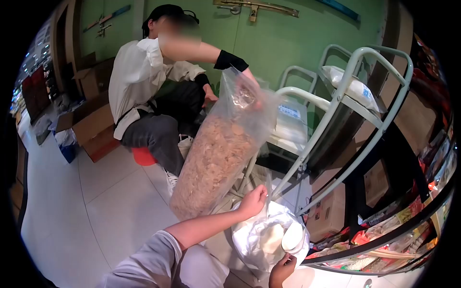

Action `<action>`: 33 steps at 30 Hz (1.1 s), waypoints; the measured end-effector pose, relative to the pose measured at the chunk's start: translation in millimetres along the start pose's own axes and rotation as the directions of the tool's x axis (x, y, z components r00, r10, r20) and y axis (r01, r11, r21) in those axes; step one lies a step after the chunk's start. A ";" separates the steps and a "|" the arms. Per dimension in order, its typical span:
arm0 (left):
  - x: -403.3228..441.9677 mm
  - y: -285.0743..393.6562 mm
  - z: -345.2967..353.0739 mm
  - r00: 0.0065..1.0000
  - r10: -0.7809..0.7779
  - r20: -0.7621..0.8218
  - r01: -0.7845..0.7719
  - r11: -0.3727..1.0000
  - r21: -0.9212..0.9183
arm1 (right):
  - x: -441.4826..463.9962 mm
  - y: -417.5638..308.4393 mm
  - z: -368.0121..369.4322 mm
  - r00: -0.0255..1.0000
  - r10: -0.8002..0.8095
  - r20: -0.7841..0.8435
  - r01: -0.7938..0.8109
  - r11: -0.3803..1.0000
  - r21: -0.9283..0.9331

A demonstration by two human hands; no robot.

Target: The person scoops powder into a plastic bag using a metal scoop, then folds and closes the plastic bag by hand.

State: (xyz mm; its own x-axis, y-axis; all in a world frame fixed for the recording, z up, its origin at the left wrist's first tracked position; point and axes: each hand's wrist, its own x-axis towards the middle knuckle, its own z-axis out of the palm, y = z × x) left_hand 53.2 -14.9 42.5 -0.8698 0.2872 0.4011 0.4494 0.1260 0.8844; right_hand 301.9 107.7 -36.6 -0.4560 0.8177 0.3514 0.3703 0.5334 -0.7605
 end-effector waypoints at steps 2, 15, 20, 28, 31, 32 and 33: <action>-2.8 3.5 2.8 1.000 0.009 -0.001 -0.009 1.000 -0.018 | 13.2 -5.9 -3.8 0.990 0.114 0.079 -0.116 0.993 0.023; -9.5 12.9 1.6 1.000 0.010 -0.003 -0.010 0.998 -0.054 | 21.6 -23.0 -6.3 0.974 0.159 0.164 -0.205 0.923 0.324; -6.3 15.4 0.5 0.998 -0.020 -0.063 0.018 0.999 -0.030 | 25.4 -28.8 -10.1 0.962 0.205 0.180 -0.258 0.896 0.361; -5.4 14.5 0.8 0.998 -0.021 -0.063 0.018 0.999 -0.049 | 27.8 -38.9 -10.8 0.954 0.226 0.198 -0.289 0.868 0.405; -5.6 14.4 1.8 0.998 -0.013 -0.067 0.008 0.997 -0.073 | 28.5 -45.7 -13.7 0.945 0.248 0.214 -0.316 0.860 0.400; -5.2 14.3 1.6 0.998 -0.011 -0.066 0.005 0.996 -0.088 | 28.5 -47.7 -13.0 0.940 0.262 0.219 -0.331 0.856 0.396; -4.9 14.7 1.6 0.998 -0.011 -0.068 0.005 0.996 -0.085 | 28.6 -46.6 -12.0 0.939 0.261 0.222 -0.332 0.855 0.398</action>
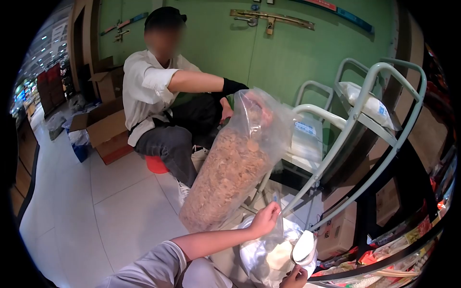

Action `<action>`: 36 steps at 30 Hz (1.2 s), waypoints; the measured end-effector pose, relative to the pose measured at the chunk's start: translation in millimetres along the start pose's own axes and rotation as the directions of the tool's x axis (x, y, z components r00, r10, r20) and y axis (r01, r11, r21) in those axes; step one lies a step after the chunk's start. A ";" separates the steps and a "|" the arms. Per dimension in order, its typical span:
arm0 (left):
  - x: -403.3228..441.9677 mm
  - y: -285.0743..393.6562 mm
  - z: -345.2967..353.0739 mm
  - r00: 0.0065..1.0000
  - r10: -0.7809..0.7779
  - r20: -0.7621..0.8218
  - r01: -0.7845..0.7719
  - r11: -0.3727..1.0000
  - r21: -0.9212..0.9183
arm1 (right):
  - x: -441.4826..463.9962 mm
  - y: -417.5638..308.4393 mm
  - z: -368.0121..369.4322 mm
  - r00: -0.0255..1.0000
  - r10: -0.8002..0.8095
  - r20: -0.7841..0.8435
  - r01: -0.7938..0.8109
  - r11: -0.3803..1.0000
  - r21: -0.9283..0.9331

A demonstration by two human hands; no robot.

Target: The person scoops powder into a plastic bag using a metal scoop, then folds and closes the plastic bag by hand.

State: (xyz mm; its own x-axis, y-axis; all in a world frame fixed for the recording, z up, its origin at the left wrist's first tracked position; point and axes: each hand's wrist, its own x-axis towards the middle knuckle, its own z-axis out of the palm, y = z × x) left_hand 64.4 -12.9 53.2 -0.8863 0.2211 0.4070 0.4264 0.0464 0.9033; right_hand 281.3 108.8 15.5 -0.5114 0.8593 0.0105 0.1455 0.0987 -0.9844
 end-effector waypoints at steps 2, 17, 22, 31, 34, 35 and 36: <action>0.1 0.9 1.1 1.000 0.023 -0.010 -0.023 0.999 -0.024 | 2.1 3.6 -1.6 1.000 -0.015 0.000 0.015 1.000 0.022; -5.2 -3.5 4.3 0.999 0.020 0.030 -0.020 0.999 -0.025 | 2.9 0.6 -0.1 1.000 -0.010 -0.014 0.010 1.000 0.029; -6.1 0.3 3.3 0.999 0.026 0.025 -0.025 0.999 -0.032 | 2.3 1.6 1.1 1.000 0.003 -0.015 -0.002 0.999 0.053; -2.7 -5.4 7.1 0.999 -0.021 0.025 0.021 1.000 -0.009 | 1.3 18.6 2.6 0.998 0.055 -0.028 -0.055 0.999 0.000; -2.2 -32.2 21.5 0.999 -0.038 0.001 0.038 0.998 -0.046 | -0.4 51.6 -2.3 0.994 0.064 -0.083 -0.072 0.994 -0.085; -2.3 -24.7 16.8 1.000 -0.011 -0.014 0.010 0.998 -0.063 | -3.4 63.4 -1.4 0.987 0.052 -0.149 -0.081 0.978 -0.190; -2.5 -7.1 9.7 1.000 0.012 -0.020 -0.013 0.999 -0.051 | -14.7 46.3 1.4 0.981 0.140 -0.134 -0.157 0.979 -0.126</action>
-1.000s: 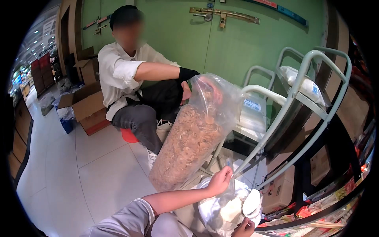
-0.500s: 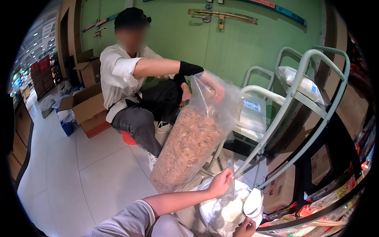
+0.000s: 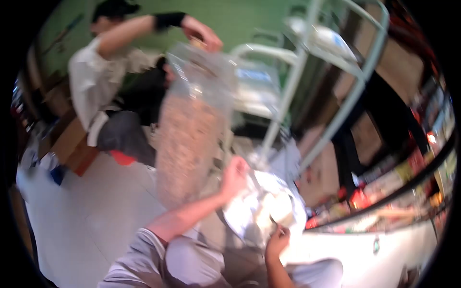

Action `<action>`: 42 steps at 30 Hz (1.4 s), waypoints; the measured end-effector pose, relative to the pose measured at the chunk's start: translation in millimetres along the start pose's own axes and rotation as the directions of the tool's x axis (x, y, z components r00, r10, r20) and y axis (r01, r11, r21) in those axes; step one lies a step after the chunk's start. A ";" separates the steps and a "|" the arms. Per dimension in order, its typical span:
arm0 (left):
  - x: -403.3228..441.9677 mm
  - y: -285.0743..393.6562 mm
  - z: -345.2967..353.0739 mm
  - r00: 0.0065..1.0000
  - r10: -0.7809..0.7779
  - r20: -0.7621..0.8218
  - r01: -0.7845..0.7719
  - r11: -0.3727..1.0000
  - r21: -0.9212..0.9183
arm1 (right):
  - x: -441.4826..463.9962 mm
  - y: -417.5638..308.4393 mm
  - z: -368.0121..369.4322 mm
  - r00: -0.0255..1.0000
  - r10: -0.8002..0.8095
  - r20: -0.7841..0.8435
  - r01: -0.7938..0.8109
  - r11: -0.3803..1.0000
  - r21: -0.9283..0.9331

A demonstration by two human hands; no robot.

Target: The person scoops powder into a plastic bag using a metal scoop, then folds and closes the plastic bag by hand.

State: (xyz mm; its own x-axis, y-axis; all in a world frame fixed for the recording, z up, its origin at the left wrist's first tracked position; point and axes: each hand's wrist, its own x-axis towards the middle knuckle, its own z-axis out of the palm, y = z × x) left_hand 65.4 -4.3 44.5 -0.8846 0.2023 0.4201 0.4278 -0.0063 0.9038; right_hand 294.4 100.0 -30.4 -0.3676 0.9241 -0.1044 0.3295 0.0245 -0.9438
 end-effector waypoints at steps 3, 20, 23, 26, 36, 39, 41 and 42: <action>7.0 -14.4 1.7 1.000 0.018 -0.006 -0.018 0.998 -0.053 | 4.3 40.3 13.5 1.000 -0.015 -0.008 0.015 0.999 -0.048; 1.3 -3.0 3.2 0.996 -0.017 0.082 0.022 0.998 -0.053 | 38.8 71.7 30.1 0.992 0.069 0.103 -0.017 0.900 -0.436; 2.4 2.1 0.5 0.981 -0.038 0.189 0.061 0.992 -0.113 | 38.8 69.3 29.5 0.977 0.110 0.182 -0.013 0.885 -0.466; 9.0 26.4 -1.1 0.935 -0.108 0.337 0.144 0.986 -0.084 | 44.5 59.3 27.5 0.929 0.044 0.367 0.223 0.725 -0.651; 59.0 127.2 -23.0 0.752 -0.155 0.640 0.560 0.661 -0.499 | 155.5 -86.6 -10.2 0.805 0.117 0.582 0.302 0.763 -0.572; 58.5 137.0 -30.7 0.761 -0.066 0.645 0.619 0.372 -0.692 | 155.6 -129.3 -20.5 0.693 0.277 0.666 -0.064 0.943 -0.326; 53.3 126.0 -31.0 0.783 -0.071 0.618 0.610 0.284 -0.740 | 158.2 -137.6 -18.4 0.342 0.199 0.919 -0.518 0.855 0.008; 49.6 116.5 -32.3 0.801 -0.096 0.591 0.597 0.190 -0.779 | 153.8 -140.3 -17.0 0.345 0.192 0.919 -0.522 0.853 0.018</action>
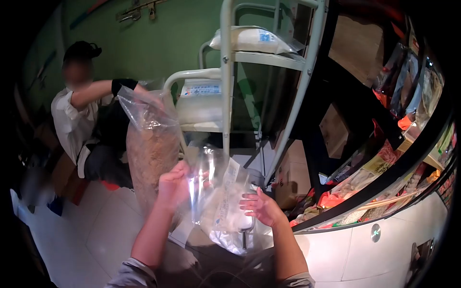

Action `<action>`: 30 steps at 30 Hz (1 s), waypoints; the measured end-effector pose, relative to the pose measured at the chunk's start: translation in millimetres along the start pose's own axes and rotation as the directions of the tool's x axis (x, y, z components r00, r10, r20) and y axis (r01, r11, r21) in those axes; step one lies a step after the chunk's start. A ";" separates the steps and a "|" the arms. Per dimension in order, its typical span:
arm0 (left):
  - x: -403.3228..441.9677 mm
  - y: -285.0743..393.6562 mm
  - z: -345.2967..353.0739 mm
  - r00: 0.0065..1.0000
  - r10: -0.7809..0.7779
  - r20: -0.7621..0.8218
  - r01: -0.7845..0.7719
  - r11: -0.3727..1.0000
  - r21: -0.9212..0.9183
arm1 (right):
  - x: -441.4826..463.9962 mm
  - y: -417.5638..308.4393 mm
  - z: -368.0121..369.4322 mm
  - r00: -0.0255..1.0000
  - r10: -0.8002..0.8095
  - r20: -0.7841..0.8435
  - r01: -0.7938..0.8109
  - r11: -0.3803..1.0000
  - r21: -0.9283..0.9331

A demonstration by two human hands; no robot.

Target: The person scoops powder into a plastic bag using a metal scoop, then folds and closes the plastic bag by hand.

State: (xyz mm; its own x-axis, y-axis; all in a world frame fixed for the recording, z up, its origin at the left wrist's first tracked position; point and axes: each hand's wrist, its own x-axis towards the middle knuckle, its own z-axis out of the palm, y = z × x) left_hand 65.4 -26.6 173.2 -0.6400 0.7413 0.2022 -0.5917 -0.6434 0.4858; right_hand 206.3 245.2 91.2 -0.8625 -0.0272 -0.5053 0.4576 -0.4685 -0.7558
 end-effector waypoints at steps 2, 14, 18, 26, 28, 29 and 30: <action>2.7 -3.4 -28.9 1.000 -0.011 0.023 0.012 1.000 -0.019 | -4.0 -1.8 13.0 0.994 -0.082 0.070 0.074 0.990 0.119; 17.1 -5.1 -74.7 0.836 -0.053 -0.547 0.419 0.704 0.573 | -18.7 -6.4 -38.7 0.953 -0.246 -0.177 0.256 0.966 0.039; 22.5 -15.2 -128.5 0.811 -0.059 -0.582 0.554 0.394 0.733 | -9.3 0.8 -47.2 0.925 -0.288 -0.247 0.283 0.958 -0.057; 27.7 -53.2 -60.7 0.900 0.034 -0.434 0.422 -0.316 0.850 | -1.6 2.0 -13.1 0.898 -0.380 -0.223 0.333 0.916 -0.222; 23.1 -67.4 -41.3 0.982 -0.172 -0.078 0.055 -0.139 0.989 | 5.1 8.3 -3.4 0.896 -0.404 -0.185 0.361 0.904 -0.228; 21.7 -73.5 -26.8 0.983 -0.175 -0.058 0.035 -0.135 0.990 | 7.3 11.1 -1.4 0.905 -0.397 -0.152 0.353 0.901 -0.254; 19.5 -79.0 -10.9 0.967 -0.256 0.006 -0.045 -0.148 0.988 | 9.8 15.0 3.0 0.906 -0.391 -0.162 0.347 0.905 -0.246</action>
State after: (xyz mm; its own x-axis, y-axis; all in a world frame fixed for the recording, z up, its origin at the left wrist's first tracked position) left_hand 94.3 36.6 129.5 -0.4645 0.8823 0.0761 0.6009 0.2509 0.7589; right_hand 204.1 235.2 76.2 -0.9254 0.3012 -0.2300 0.1684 -0.2167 -0.9616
